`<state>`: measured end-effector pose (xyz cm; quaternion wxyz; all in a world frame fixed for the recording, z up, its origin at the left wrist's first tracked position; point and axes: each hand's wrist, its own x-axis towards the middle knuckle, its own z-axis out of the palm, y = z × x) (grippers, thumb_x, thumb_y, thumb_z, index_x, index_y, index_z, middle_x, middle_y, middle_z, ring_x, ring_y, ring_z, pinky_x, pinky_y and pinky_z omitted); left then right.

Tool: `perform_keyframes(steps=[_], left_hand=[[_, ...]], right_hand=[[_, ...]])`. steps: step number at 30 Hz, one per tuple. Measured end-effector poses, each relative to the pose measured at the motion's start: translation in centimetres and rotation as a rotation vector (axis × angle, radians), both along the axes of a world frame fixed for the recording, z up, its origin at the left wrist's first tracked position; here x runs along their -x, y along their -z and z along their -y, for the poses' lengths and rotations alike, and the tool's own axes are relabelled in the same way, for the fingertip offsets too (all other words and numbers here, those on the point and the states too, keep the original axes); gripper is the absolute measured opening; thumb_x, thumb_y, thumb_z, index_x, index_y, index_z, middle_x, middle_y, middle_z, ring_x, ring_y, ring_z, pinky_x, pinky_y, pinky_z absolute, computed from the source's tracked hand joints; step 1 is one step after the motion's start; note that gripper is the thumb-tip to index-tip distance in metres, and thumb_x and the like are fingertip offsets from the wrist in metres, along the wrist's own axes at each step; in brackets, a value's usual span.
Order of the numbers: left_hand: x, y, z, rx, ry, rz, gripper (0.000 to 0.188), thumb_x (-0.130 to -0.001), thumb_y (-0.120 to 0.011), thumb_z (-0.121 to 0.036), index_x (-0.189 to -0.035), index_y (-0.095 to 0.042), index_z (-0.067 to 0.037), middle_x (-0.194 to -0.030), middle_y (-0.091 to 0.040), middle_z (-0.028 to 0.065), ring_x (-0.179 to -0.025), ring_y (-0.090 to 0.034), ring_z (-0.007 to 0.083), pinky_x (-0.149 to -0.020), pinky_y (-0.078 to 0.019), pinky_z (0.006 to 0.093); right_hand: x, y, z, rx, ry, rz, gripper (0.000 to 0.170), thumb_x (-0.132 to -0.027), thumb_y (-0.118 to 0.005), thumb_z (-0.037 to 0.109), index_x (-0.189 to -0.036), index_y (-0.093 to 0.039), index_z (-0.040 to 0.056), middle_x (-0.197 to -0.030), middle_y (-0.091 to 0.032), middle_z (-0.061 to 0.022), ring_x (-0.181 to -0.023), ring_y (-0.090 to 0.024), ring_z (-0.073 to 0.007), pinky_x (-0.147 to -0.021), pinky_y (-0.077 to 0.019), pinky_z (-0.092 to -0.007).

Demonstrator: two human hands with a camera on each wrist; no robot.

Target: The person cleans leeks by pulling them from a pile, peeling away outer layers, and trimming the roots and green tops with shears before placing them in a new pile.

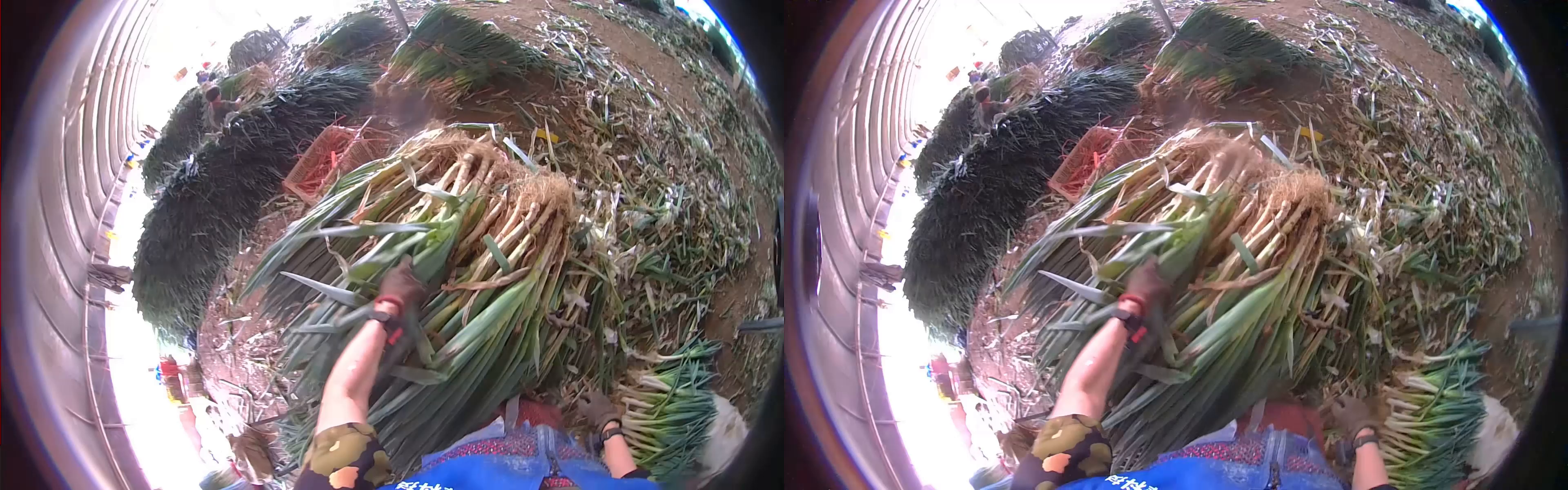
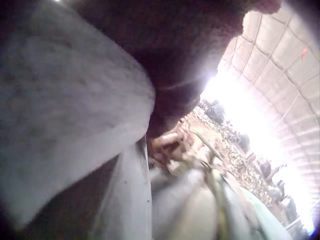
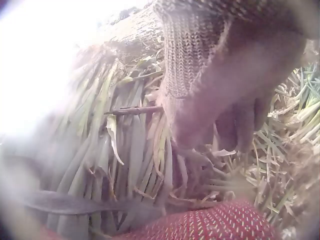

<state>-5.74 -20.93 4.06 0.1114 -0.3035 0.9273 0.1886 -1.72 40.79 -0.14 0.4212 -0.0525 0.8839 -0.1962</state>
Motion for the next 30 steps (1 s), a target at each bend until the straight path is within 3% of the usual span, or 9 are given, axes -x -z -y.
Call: perform_keyframes(steps=[5, 7, 10, 11, 16, 18, 21, 24, 30], left_hand=[[-8.3, -4.8, -9.1, -0.159, -0.035, 0.092, 0.071, -0.072, -0.076, -0.03, -0.134, -0.052, -0.005, -0.102, -0.07, 0.0235, -0.097, -0.067, 0.0417, -0.086, -0.0525, 0.047], [-11.2, -6.4, -9.9, -0.203, 0.06, 0.142, 0.077, -0.071, -0.079, -0.034, -0.136, -0.05, -0.004, -0.104, -0.07, 0.0246, -0.099, -0.067, 0.0418, -0.087, -0.0522, 0.0464], [-10.3, -7.7, -10.8, -0.087, 0.16, 0.278, 0.084, -0.072, -0.081, -0.05, -0.129, -0.05, 0.003, -0.11, -0.067, 0.0268, -0.104, -0.065, 0.0418, -0.089, -0.0516, 0.0478], [-8.6, -9.6, -11.3, -0.002, 0.201, 0.389, 0.08, -0.075, -0.078, -0.052, -0.127, -0.052, 0.002, -0.11, -0.067, 0.0273, -0.104, -0.065, 0.0425, -0.088, -0.0519, 0.0483], [-2.6, -11.2, -17.3, 0.263, 0.255, -0.108, 0.074, -0.082, -0.073, -0.047, -0.14, -0.05, -0.006, -0.129, -0.06, 0.0246, -0.119, -0.057, 0.0417, -0.1, -0.0459, 0.0477], [0.3, -9.0, -20.6, 0.364, 0.431, -0.187, 0.081, -0.081, -0.073, -0.048, -0.146, -0.044, -0.009, -0.132, -0.057, 0.0239, -0.126, -0.052, 0.0393, -0.107, -0.0403, 0.0474], [1.3, -0.8, -23.2, 0.496, 0.51, -0.088, 0.077, -0.083, -0.069, -0.051, -0.148, -0.044, -0.019, -0.143, -0.044, 0.0256, -0.138, -0.037, 0.0413, -0.116, -0.0239, 0.0598], [1.1, 2.7, -23.4, 0.512, 0.505, -0.277, 0.075, -0.082, -0.067, -0.052, -0.146, -0.045, -0.021, -0.144, -0.041, 0.0267, -0.139, -0.034, 0.0448, -0.116, -0.0214, 0.0627], [1.4, 4.4, -23.0, 0.615, 0.521, -0.224, 0.079, -0.074, -0.072, -0.048, -0.143, -0.048, -0.018, -0.14, -0.042, 0.0263, -0.136, -0.036, 0.0472, -0.117, -0.0219, 0.0621]], right_hand=[[0.1, 1.2, -2.6, -0.134, -0.064, -0.061, 0.035, -0.084, -0.059, 0.034, -0.11, -0.07, 0.0121, -0.105, -0.071, -0.0192, -0.1, -0.067, -0.0389, -0.086, -0.052, -0.046], [-0.8, 10.4, -9.0, 0.206, -0.782, -0.624, 0.04, -0.085, -0.061, 0.039, -0.116, -0.069, 0.0156, -0.114, -0.069, -0.0195, -0.107, -0.064, -0.0397, -0.089, -0.0518, -0.0462], [1.9, 1.7, -4.4, -0.102, -0.174, 0.003, 0.058, -0.083, -0.063, 0.05, -0.115, -0.066, 0.0005, -0.118, -0.065, -0.0279, -0.113, -0.061, -0.0427, -0.093, -0.0499, -0.0493], [2.3, 3.0, -4.8, -0.112, -0.162, -0.001, 0.055, -0.083, -0.062, 0.048, -0.114, -0.066, 0.0026, -0.115, -0.066, -0.0264, -0.11, -0.062, -0.0427, -0.091, -0.0505, -0.0491], [5.0, 6.1, -5.1, -0.052, 0.035, 0.037, 0.042, -0.083, -0.063, 0.039, -0.111, -0.069, 0.0088, -0.11, -0.069, -0.0215, -0.106, -0.065, -0.0404, -0.09, -0.0511, -0.0484], [6.3, 4.4, -3.4, -0.077, 0.032, 0.013, 0.042, -0.083, -0.062, 0.039, -0.111, -0.069, 0.0079, -0.11, -0.069, -0.0211, -0.105, -0.065, -0.0404, -0.09, -0.0512, -0.0487], [8.0, 7.4, -2.2, -0.069, -0.002, -0.092, 0.04, -0.083, -0.062, 0.036, -0.109, -0.069, 0.0071, -0.106, -0.07, -0.0209, -0.102, -0.066, -0.0397, -0.088, -0.0515, -0.0501], [10.5, 10.8, 0.8, 0.044, -0.039, -0.317, 0.035, -0.083, -0.064, 0.032, -0.11, -0.069, 0.0103, -0.102, -0.07, -0.0211, -0.099, -0.067, -0.0385, -0.086, -0.0517, -0.0508], [17.4, 17.6, 4.9, 0.078, -0.22, -0.727, 0.042, -0.079, -0.069, 0.026, -0.119, -0.066, 0.014, -0.092, -0.07, -0.0186, -0.089, -0.068, -0.0352, -0.082, -0.052, -0.0472]])
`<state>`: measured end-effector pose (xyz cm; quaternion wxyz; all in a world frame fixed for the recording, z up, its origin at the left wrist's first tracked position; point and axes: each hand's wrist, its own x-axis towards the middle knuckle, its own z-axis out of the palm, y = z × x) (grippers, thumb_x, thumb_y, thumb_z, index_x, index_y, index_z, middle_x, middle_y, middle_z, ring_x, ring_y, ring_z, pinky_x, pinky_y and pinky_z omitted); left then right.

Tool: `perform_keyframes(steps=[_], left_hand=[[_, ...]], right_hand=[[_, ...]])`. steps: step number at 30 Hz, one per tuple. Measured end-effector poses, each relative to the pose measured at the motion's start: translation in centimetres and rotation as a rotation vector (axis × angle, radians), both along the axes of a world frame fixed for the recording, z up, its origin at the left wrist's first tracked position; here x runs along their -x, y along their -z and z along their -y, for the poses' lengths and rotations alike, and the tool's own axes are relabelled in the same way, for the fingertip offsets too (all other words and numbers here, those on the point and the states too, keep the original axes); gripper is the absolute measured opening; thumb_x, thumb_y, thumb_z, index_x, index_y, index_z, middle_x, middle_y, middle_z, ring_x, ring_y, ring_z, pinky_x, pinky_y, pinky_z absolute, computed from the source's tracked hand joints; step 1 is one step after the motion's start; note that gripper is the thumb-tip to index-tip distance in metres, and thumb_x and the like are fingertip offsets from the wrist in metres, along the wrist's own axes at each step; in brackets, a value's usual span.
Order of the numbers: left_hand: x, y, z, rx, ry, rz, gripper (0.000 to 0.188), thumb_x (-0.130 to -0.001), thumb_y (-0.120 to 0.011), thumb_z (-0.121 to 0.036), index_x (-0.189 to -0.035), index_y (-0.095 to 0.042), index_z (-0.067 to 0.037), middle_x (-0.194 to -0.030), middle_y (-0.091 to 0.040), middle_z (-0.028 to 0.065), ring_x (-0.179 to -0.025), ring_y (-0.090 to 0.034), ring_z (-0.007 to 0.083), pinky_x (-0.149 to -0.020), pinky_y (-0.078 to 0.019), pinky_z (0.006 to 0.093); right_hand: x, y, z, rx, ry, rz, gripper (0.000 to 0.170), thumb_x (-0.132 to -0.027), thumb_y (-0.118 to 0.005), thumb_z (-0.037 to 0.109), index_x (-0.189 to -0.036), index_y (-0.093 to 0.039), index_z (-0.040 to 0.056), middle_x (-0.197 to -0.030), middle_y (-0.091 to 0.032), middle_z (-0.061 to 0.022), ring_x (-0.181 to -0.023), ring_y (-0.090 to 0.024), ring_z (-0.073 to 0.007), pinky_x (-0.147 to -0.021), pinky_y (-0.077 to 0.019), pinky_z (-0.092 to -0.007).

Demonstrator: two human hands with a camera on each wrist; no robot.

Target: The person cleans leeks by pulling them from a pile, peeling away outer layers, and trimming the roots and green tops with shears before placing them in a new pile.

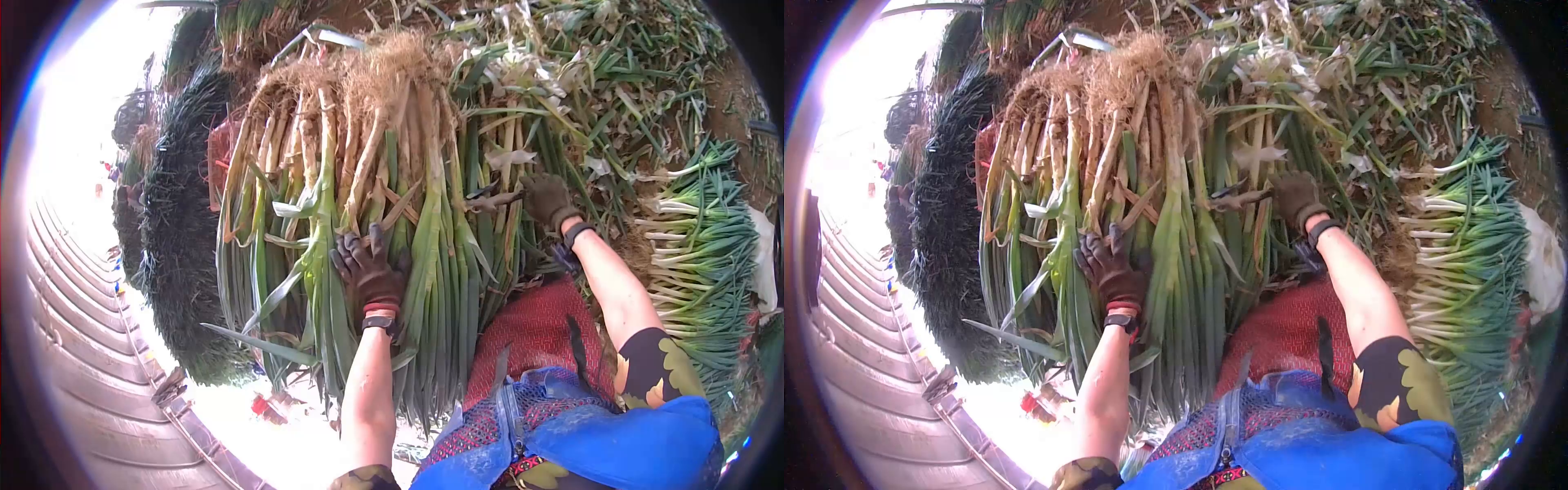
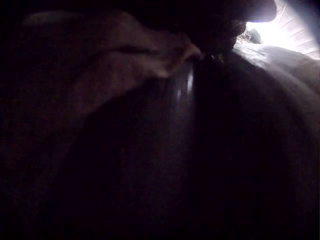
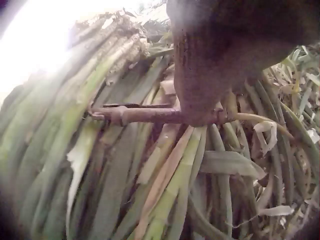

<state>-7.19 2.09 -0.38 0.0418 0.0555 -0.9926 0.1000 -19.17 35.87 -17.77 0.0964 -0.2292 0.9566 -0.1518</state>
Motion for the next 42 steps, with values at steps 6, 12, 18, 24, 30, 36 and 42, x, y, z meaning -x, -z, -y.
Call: perform_keyframes(steps=[6, 12, 18, 24, 30, 36, 42], left_hand=[[-0.3, 0.9, 0.6, 0.02, 0.017, -0.008, 0.083, -0.071, -0.074, -0.044, -0.145, -0.047, -0.018, -0.141, -0.041, 0.0267, -0.136, -0.036, 0.0482, -0.117, -0.0233, 0.0612], [-0.6, 0.9, 0.8, -0.042, 0.017, -0.05, 0.08, -0.075, -0.073, -0.049, -0.144, -0.047, -0.019, -0.141, -0.042, 0.0272, -0.136, -0.036, 0.0479, -0.117, -0.023, 0.0623], [-1.0, 0.5, 0.9, -0.086, 0.061, -0.104, 0.081, -0.076, -0.072, -0.051, -0.146, -0.046, -0.02, -0.142, -0.042, 0.0276, -0.136, -0.036, 0.0483, -0.118, -0.0222, 0.0608], [-0.8, -5.6, -1.8, -0.295, -0.071, 0.028, 0.074, -0.079, -0.076, -0.047, -0.142, -0.051, -0.018, -0.139, -0.051, 0.0235, -0.133, -0.045, 0.0419, -0.114, -0.0308, 0.0546], [-2.7, -13.6, -11.3, -2.232, -0.295, 0.51, 0.03, -0.096, -0.062, -0.027, -0.117, -0.063, -0.005, -0.102, -0.066, 0.0084, -0.09, -0.067, 0.0174, -0.079, -0.0546, 0.0317], [-5.2, -10.5, -11.5, -2.157, -0.658, 0.223, 0.019, -0.094, -0.061, -0.027, -0.096, -0.061, -0.008, -0.078, -0.061, 0.0052, -0.065, -0.061, 0.0177, -0.058, -0.0525, 0.034], [-5.2, -10.4, -10.3, -2.298, -0.492, 0.336, 0.021, -0.098, -0.058, -0.028, -0.1, -0.06, -0.006, -0.082, -0.062, 0.006, -0.066, -0.061, 0.0198, -0.061, -0.0528, 0.0353]], right_hand=[[1.5, 2.8, 1.8, 0.068, 0.05, 0.236, 0.025, -0.075, -0.073, 0.024, -0.096, -0.068, 0.012, -0.083, -0.07, -0.0138, -0.085, -0.068, -0.0351, -0.077, -0.0522, -0.0485], [-0.9, -3.6, -0.8, 0.12, 0.083, 0.332, 0.029, -0.079, -0.072, 0.032, -0.097, -0.067, 0.0085, -0.083, -0.069, -0.015, -0.082, -0.068, -0.0358, -0.071, -0.0528, -0.0472], [-1.6, -13.0, -1.9, 0.599, 0.525, 0.629, 0.032, -0.083, -0.073, 0.031, -0.098, -0.063, 0.0048, -0.073, -0.061, -0.0037, -0.059, -0.054, -0.0168, -0.056, -0.0436, -0.0324], [-3.9, -27.8, -2.9, 0.972, 0.538, 0.443, 0.034, -0.089, -0.07, 0.031, -0.103, -0.062, 0.0009, -0.073, -0.061, 0.0018, -0.06, -0.051, -0.0072, -0.052, -0.0407, -0.0262], [-14.4, -33.5, 1.4, 0.479, 0.14, 0.033, 0.047, -0.087, -0.065, 0.043, -0.115, -0.064, 0.0047, -0.089, -0.069, -0.0164, -0.077, -0.068, -0.0372, -0.067, -0.0527, -0.045], [-15.4, -35.4, 2.5, 0.291, -0.189, -0.057, 0.061, -0.079, -0.071, 0.044, -0.127, -0.059, 0.0078, -0.108, -0.067, -0.0153, -0.102, -0.064, -0.0346, -0.087, -0.0494, -0.047], [-14.3, -33.0, 7.3, 0.329, -0.242, -0.067, 0.086, -0.073, -0.082, 0.039, -0.144, -0.045, 0.0067, -0.134, -0.058, -0.0186, -0.122, -0.058, -0.0336, -0.107, -0.0435, -0.0422]])
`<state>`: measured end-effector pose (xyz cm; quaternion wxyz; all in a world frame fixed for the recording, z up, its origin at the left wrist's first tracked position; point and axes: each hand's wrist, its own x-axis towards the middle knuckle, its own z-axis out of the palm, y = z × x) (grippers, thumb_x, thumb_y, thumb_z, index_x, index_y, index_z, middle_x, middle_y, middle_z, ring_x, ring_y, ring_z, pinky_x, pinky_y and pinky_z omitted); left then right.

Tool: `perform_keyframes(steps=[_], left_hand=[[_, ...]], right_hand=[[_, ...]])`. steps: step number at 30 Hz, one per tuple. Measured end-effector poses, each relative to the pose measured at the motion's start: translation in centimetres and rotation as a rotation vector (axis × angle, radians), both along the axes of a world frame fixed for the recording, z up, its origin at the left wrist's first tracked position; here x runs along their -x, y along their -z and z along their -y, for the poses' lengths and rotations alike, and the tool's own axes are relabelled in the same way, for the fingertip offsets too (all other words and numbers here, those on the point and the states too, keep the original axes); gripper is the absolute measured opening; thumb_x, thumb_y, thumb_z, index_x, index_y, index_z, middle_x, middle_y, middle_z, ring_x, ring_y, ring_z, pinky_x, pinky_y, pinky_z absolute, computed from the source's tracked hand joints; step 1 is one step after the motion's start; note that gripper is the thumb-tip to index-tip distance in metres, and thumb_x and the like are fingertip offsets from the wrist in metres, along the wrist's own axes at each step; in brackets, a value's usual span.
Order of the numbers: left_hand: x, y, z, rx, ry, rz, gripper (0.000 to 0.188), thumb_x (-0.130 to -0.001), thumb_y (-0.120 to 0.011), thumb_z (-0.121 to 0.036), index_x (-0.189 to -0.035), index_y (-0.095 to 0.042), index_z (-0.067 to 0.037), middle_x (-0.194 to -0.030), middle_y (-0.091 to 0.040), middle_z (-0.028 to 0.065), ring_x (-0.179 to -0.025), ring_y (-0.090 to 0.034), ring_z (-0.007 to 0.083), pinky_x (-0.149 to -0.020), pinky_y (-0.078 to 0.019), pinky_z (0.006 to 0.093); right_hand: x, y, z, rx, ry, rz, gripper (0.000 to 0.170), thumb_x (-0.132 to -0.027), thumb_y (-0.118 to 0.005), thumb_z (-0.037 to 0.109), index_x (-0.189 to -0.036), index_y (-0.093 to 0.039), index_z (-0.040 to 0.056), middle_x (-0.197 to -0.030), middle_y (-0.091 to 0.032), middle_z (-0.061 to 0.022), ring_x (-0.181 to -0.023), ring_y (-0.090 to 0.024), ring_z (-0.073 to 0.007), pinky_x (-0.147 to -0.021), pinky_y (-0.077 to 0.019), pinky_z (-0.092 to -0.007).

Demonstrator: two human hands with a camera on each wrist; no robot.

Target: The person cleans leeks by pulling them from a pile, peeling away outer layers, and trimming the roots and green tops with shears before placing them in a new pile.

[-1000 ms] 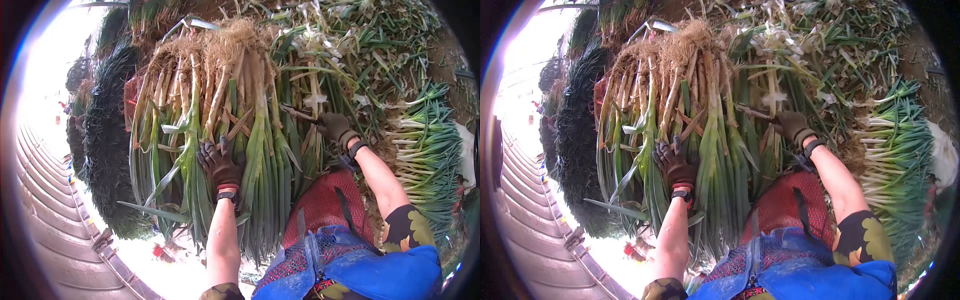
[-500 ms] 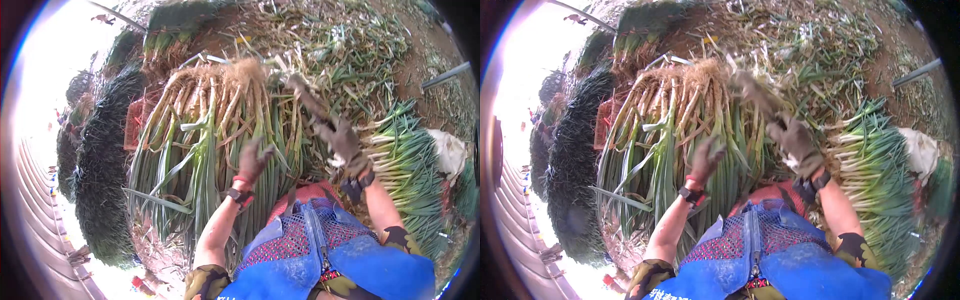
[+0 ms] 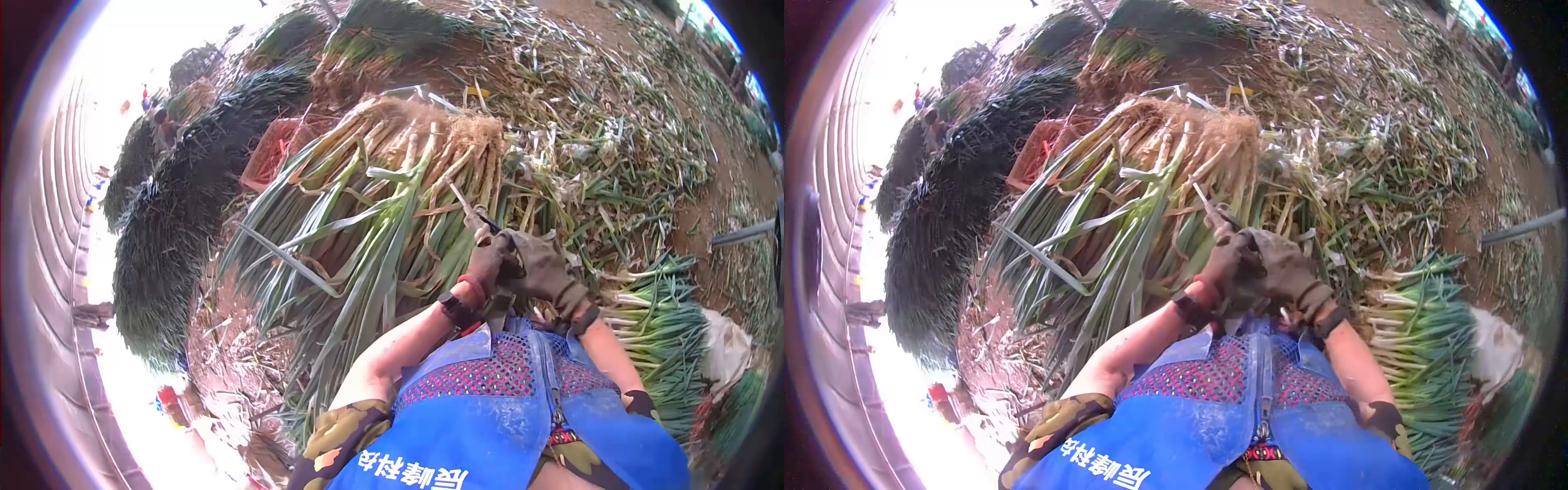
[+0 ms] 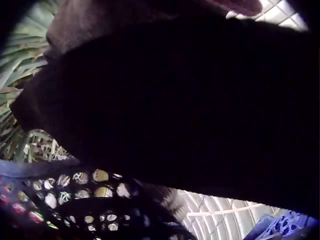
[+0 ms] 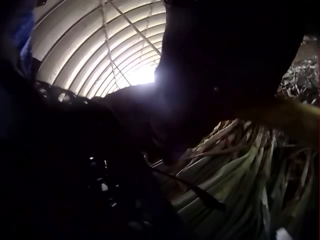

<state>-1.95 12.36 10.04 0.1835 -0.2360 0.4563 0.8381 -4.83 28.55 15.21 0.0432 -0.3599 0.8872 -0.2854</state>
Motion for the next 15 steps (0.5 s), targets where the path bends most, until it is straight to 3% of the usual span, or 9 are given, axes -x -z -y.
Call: perform_keyframes(steps=[3, 4, 7, 8, 9, 10, 11, 12, 15], left_hand=[[-0.9, -1.3, 1.4, 0.279, -0.034, -0.313, 0.021, -0.099, -0.057, -0.027, -0.105, -0.061, -0.007, -0.083, -0.062, 0.0027, -0.068, -0.059, 0.0156, -0.062, -0.0504, 0.0324], [-1.7, -2.7, 1.8, 0.243, -0.028, -0.233, 0.024, -0.098, -0.059, -0.028, -0.112, -0.061, -0.008, -0.083, -0.059, -0.0012, -0.07, -0.054, 0.0103, -0.065, -0.0464, 0.0273], [-2.2, -7.4, 6.2, 0.161, 0.147, -0.123, 0.031, -0.096, -0.062, -0.031, -0.114, -0.063, -0.006, -0.083, -0.058, -0.0009, -0.072, -0.054, 0.0099, -0.066, -0.046, 0.0261], [-1.3, -3.0, 9.0, 0.426, 0.216, -0.06, 0.035, -0.093, -0.066, -0.032, -0.114, -0.066, -0.004, -0.087, -0.065, 0.0039, -0.077, -0.061, 0.0147, -0.072, -0.0502, 0.0294], [-1.1, -0.6, 11.4, 0.783, 0.128, -0.284, 0.038, -0.089, -0.07, -0.029, -0.114, -0.068, -0.001, -0.096, -0.071, 0.0101, -0.085, -0.066, 0.0186, -0.077, -0.0528, 0.0325], [-0.6, -1.4, 12.9, 1.036, 0.004, -0.192, 0.042, -0.084, -0.073, -0.028, -0.116, -0.069, -0.001, -0.107, -0.072, 0.0167, -0.094, -0.069, 0.024, -0.085, -0.053, 0.0351], [0.4, -0.8, 15.1, 1.304, -0.047, -0.227, 0.045, -0.083, -0.073, -0.033, -0.116, -0.069, -0.004, -0.108, -0.071, 0.0171, -0.098, -0.068, 0.0294, -0.089, -0.0518, 0.0389], [1.7, -0.3, 17.0, 1.57, -0.103, -0.264, 0.048, -0.081, -0.073, -0.039, -0.116, -0.069, -0.006, -0.108, -0.07, 0.0176, -0.103, -0.066, 0.0348, -0.093, -0.0507, 0.0426], [5.5, 0.4, 20.6, 1.886, 0.092, -0.286, 0.049, -0.076, -0.078, -0.04, -0.114, -0.067, -0.011, -0.104, -0.069, 0.0125, -0.106, -0.064, 0.0296, -0.087, -0.0497, 0.0451]], right_hand=[[0.8, 0.1, 3.7, 0.292, -0.029, 0.734, 0.068, -0.082, -0.073, 0.03, -0.14, -0.049, 0.0074, -0.126, -0.063, -0.0141, -0.116, -0.062, -0.0257, -0.101, -0.0468, -0.0368], [0.9, 3.0, 4.3, 0.445, -0.125, 0.634, 0.067, -0.079, -0.076, 0.023, -0.14, -0.051, 0.0125, -0.118, -0.067, -0.0129, -0.107, -0.065, -0.0228, -0.093, -0.0501, -0.0338], [1.7, 4.3, 4.9, 0.193, -0.166, 0.396, 0.068, -0.075, -0.077, 0.02, -0.139, -0.052, 0.0194, -0.113, -0.068, -0.0126, -0.101, -0.065, -0.0231, -0.089, -0.051, -0.0358], [2.2, 2.5, 5.8, 0.23, -0.085, 0.553, 0.071, -0.072, -0.077, 0.02, -0.139, -0.051, 0.0238, -0.107, -0.068, -0.0157, -0.096, -0.067, -0.0292, -0.085, -0.052, -0.0404], [2.7, 1.0, 6.5, 0.129, -0.025, 0.532, 0.072, -0.071, -0.077, 0.021, -0.139, -0.051, 0.0239, -0.105, -0.069, -0.0166, -0.095, -0.067, -0.0317, -0.084, -0.052, -0.0419], [3.3, -0.4, 7.1, 0.03, 0.038, 0.51, 0.073, -0.07, -0.077, 0.023, -0.139, -0.051, 0.024, -0.103, -0.069, -0.0174, -0.094, -0.067, -0.0343, -0.083, -0.0521, -0.0434], [3.9, -0.9, 7.7, -0.07, 0.101, 0.485, 0.074, -0.069, -0.077, 0.024, -0.139, -0.05, 0.0241, -0.101, -0.069, -0.0182, -0.093, -0.067, -0.0368, -0.081, -0.0521, -0.0448], [4.7, -0.9, 8.4, -0.108, 0.082, 0.446, 0.077, -0.07, -0.076, 0.033, -0.139, -0.049, 0.0175, -0.099, -0.069, -0.0202, -0.092, -0.067, -0.0416, -0.079, -0.0523, -0.0476], [6.7, -0.8, 11.2, -0.429, 0.041, 0.39, 0.079, -0.07, -0.074, 0.04, -0.138, -0.049, 0.0099, -0.099, -0.069, -0.0209, -0.093, -0.068, -0.0399, -0.079, -0.0528, -0.0482]])
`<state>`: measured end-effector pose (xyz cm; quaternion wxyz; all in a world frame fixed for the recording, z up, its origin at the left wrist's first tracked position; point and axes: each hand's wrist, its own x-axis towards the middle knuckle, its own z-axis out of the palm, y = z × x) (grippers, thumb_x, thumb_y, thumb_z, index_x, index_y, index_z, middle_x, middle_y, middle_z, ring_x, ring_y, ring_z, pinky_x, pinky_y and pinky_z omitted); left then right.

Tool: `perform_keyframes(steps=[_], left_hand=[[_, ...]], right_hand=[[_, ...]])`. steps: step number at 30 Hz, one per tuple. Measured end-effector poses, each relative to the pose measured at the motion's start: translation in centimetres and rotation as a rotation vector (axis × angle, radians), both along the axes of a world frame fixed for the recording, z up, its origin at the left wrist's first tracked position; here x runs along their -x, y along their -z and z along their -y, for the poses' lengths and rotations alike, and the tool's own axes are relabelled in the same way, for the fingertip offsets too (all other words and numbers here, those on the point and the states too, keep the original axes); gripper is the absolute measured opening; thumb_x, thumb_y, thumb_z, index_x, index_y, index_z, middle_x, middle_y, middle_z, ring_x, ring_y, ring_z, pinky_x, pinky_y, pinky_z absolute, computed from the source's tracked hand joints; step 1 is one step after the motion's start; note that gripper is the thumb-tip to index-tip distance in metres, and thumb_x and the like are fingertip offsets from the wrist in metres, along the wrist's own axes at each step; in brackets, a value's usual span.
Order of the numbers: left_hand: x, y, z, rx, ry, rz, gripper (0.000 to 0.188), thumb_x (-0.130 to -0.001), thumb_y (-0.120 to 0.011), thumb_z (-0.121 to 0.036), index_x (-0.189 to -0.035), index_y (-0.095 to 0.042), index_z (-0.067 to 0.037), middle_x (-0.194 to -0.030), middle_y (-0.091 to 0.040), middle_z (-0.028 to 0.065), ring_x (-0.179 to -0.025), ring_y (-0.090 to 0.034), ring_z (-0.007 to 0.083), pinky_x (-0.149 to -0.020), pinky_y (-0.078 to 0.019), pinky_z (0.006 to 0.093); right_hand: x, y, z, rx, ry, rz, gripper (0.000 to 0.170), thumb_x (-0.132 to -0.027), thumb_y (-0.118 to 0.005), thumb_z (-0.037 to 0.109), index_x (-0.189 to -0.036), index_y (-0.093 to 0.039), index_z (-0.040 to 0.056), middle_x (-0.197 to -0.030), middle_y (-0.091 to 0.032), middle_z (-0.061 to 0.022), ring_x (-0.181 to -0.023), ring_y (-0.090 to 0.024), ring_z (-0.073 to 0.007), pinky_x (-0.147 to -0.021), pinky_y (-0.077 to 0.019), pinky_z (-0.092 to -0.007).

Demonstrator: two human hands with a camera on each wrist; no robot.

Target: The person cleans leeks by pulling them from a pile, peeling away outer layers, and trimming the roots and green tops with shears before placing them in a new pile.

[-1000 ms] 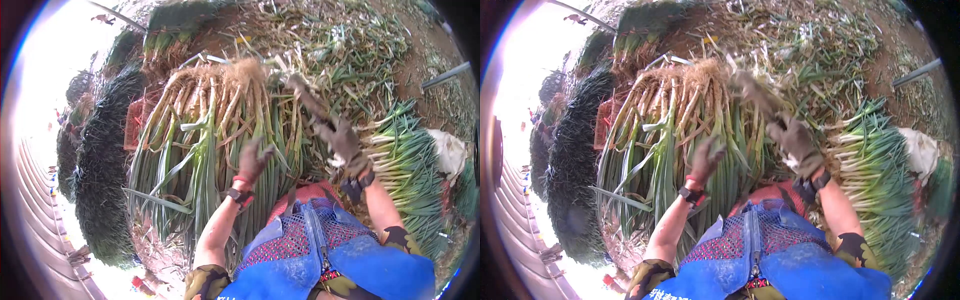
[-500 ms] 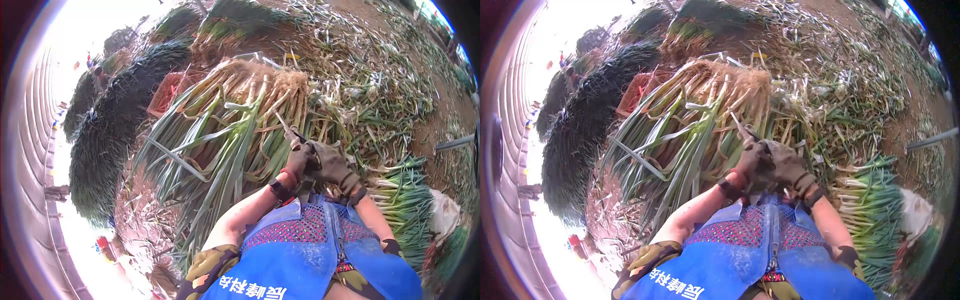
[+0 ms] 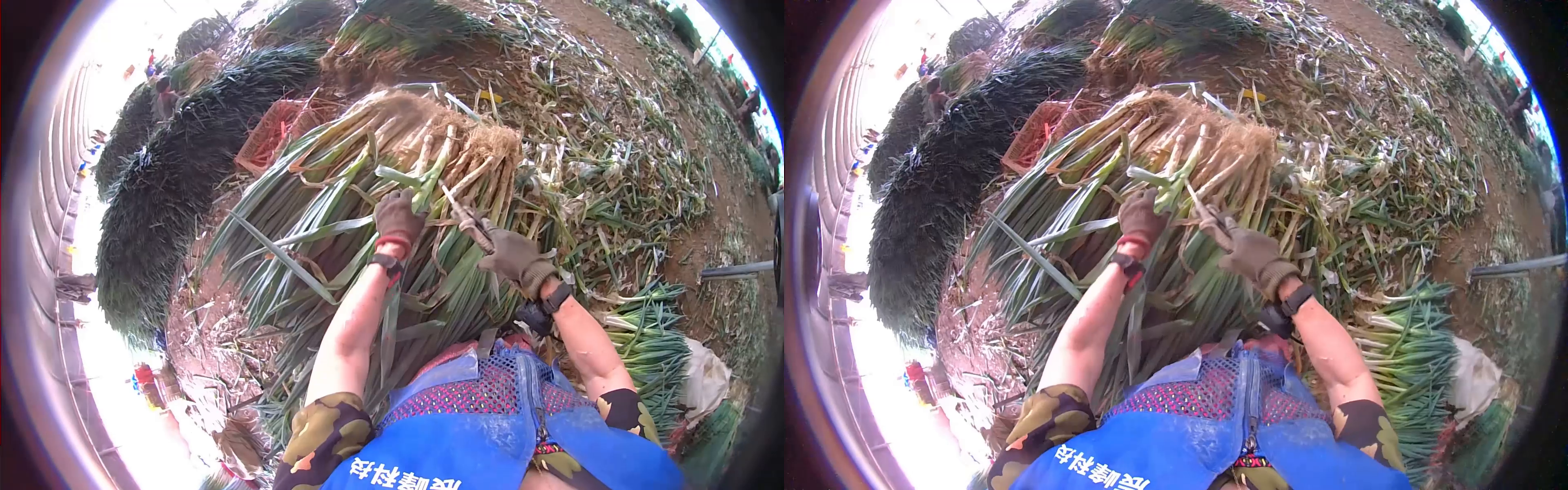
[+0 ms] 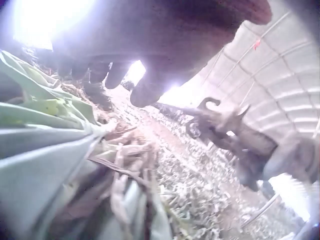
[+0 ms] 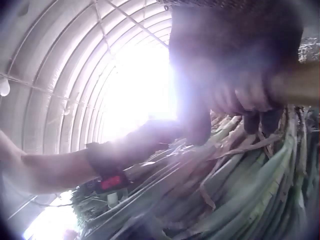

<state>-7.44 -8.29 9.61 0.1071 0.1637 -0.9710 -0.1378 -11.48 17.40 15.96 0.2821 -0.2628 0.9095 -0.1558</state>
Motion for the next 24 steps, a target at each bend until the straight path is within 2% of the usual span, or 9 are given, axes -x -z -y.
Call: perform_keyframes(steps=[1, 3, 7, 10, 14, 18, 19, 22, 24], left_hand=[[0.9, 1.0, 0.3, 0.01, -0.022, 0.112, 0.05, -0.074, -0.079, -0.04, -0.114, -0.067, -0.011, -0.105, -0.069, 0.0128, -0.103, -0.066, 0.0301, -0.087, -0.0501, 0.0449], [2.4, 1.9, 0.5, 0.034, -0.061, 0.337, 0.051, -0.071, -0.08, -0.039, -0.112, -0.067, -0.012, -0.105, -0.07, 0.0134, -0.099, -0.068, 0.0309, -0.087, -0.0509, 0.0445], [3.8, 3.1, 0.3, 0.047, -0.025, 0.452, 0.054, -0.069, -0.081, -0.036, -0.114, -0.067, -0.011, -0.099, -0.073, 0.0139, -0.094, -0.071, 0.0336, -0.082, -0.0532, 0.0469], [4.0, 2.9, 0.7, -0.112, -0.055, 0.537, 0.054, -0.07, -0.08, -0.035, -0.115, -0.067, -0.009, -0.099, -0.073, 0.0167, -0.094, -0.071, 0.0354, -0.081, -0.0545, 0.0477], [3.0, 1.2, 1.4, -0.171, -0.01, 0.567, 0.044, -0.072, -0.077, -0.027, -0.109, -0.07, -0.004, -0.101, -0.073, 0.0206, -0.098, -0.07, 0.0362, -0.082, -0.0559, 0.0456], [1.4, -0.6, 1.1, -0.255, -0.053, 0.531, 0.052, -0.066, -0.083, -0.037, -0.104, -0.07, -0.004, -0.099, -0.072, 0.0211, -0.098, -0.069, 0.0371, -0.085, -0.0533, 0.045], [0.9, -0.8, 1.1, -0.254, -0.043, 0.532, 0.052, -0.068, -0.082, -0.036, -0.106, -0.069, -0.004, -0.1, -0.071, 0.0216, -0.098, -0.069, 0.0374, -0.086, -0.0533, 0.0451], [-0.3, -1.6, 1.2, -0.267, -0.033, 0.528, 0.052, -0.071, -0.08, -0.035, -0.111, -0.067, -0.004, -0.104, -0.071, 0.0226, -0.1, -0.068, 0.0382, -0.087, -0.053, 0.0454], [-1.6, -2.5, 1.0, -0.287, -0.033, 0.545, 0.054, -0.072, -0.08, -0.037, -0.112, -0.066, -0.003, -0.104, -0.071, 0.0225, -0.1, -0.068, 0.0385, -0.087, -0.0526, 0.046]], right_hand=[[0.8, 0.1, 0.8, -0.041, -0.015, 0.019, 0.084, -0.071, -0.072, 0.041, -0.141, -0.046, 0.0036, -0.099, -0.07, -0.0213, -0.093, -0.069, -0.038, -0.079, -0.0534, -0.0483], [1.6, -0.4, 1.8, -0.064, 0.023, 0.006, 0.083, -0.071, -0.072, 0.039, -0.142, -0.046, 0.0042, -0.098, -0.07, -0.0205, -0.092, -0.069, -0.0377, -0.08, -0.0538, -0.0472], [1.0, -0.6, 2.7, -0.128, -0.072, 0.058, 0.078, -0.072, -0.069, 0.034, -0.141, -0.047, 0.0056, -0.097, -0.07, -0.0184, -0.089, -0.069, -0.0371, -0.08, -0.0538, -0.047], [0.1, -0.4, 2.4, -0.149, 0.03, 0.045, 0.072, -0.073, -0.067, 0.033, -0.138, -0.049, 0.008, -0.096, -0.07, -0.0174, -0.087, -0.069, -0.0361, -0.079, -0.0535, -0.0489], [-0.3, -1.1, 1.1, -0.138, 0.087, 0.005, 0.072, -0.072, -0.067, 0.033, -0.138, -0.048, 0.0105, -0.095, -0.07, -0.017, -0.088, -0.07, -0.0351, -0.078, -0.0536, -0.0493], [-3.6, -2.4, 1.1, -0.009, -0.059, 0.043, 0.065, -0.07, -0.07, 0.037, -0.127, -0.058, 0.0067, -0.092, -0.071, -0.0175, -0.085, -0.07, -0.0366, -0.075, -0.0547, -0.0488], [-3.5, -2.3, 1.4, -0.029, -0.016, 0.028, 0.052, -0.071, -0.067, 0.03, -0.118, -0.055, 0.0091, -0.089, -0.07, -0.0165, -0.085, -0.07, -0.0371, -0.074, -0.0536, -0.05], [-2.5, 0.4, 0.7, 0.015, 0.091, -0.06, 0.069, -0.068, -0.069, 0.037, -0.129, -0.057, 0.007, -0.088, -0.07, -0.019, -0.085, -0.069, -0.0377, -0.075, -0.0539, -0.0497], [-3.3, -2.8, 0.6, 0.004, -0.008, 0.02, 0.064, -0.069, -0.069, 0.037, -0.123, -0.059, 0.0044, -0.087, -0.07, -0.0195, -0.083, -0.069, -0.0379, -0.074, -0.0537, -0.0503]])
